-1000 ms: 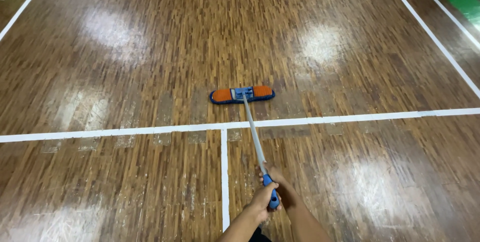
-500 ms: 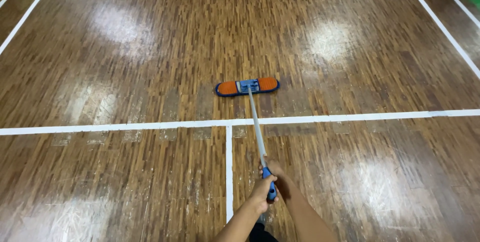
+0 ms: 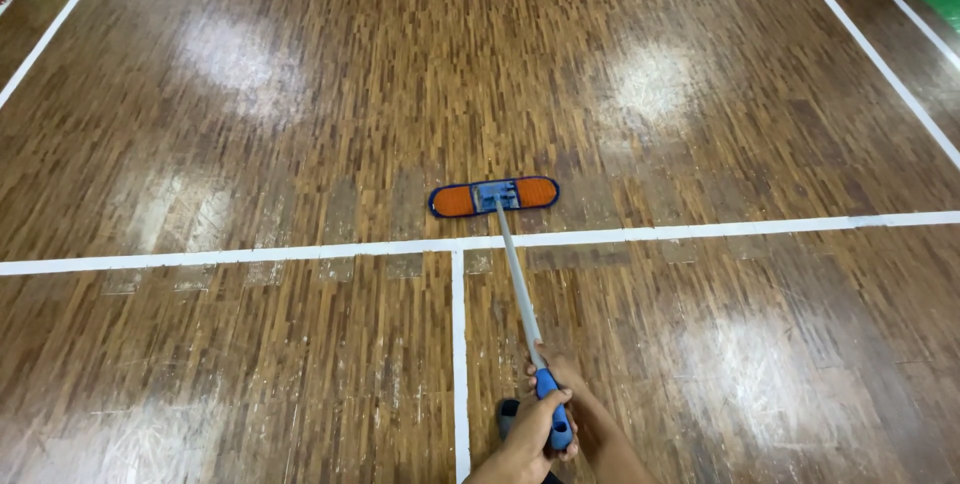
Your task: The person mops a wooden indoor sports court floor using a flat mop with a blue handle and orange pad. They systematically clean the surface, moving the mop back and forth along the white court lines and across the green boundary area.
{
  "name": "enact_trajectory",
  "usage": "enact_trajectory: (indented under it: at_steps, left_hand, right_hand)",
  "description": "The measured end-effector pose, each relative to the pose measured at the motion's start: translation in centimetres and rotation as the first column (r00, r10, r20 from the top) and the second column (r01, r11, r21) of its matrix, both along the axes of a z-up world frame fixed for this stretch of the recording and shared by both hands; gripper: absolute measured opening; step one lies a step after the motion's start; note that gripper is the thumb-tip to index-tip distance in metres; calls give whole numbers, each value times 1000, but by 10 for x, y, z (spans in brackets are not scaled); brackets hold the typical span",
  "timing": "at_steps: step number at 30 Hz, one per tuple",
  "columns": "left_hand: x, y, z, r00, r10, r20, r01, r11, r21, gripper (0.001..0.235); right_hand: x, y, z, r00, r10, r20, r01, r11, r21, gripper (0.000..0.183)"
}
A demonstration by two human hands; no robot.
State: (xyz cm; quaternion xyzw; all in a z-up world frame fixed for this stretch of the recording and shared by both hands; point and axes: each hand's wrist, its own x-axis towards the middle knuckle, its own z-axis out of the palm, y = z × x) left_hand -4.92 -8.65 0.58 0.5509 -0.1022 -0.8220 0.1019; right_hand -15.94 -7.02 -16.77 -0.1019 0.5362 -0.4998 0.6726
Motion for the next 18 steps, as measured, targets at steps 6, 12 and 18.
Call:
enact_trajectory:
  at_steps: [6,12,18]
  left_hand:
    - [-8,-10,-31,1000,20,18,-20,1000,-8,20]
    - [-23,-30,-73,999,39,15,-39,998,-46,17]
    - [-39,-58,-69,999,45,-18,-45,998,-52,19]
  right_hand:
    - [41,61,219,954,108,-279,-160,972,-170,54]
    - [12,-1,251,886,160,-435,-280,933,-226,68]
    - [-12,-53,107,986,24,-165,0,989,145,28]
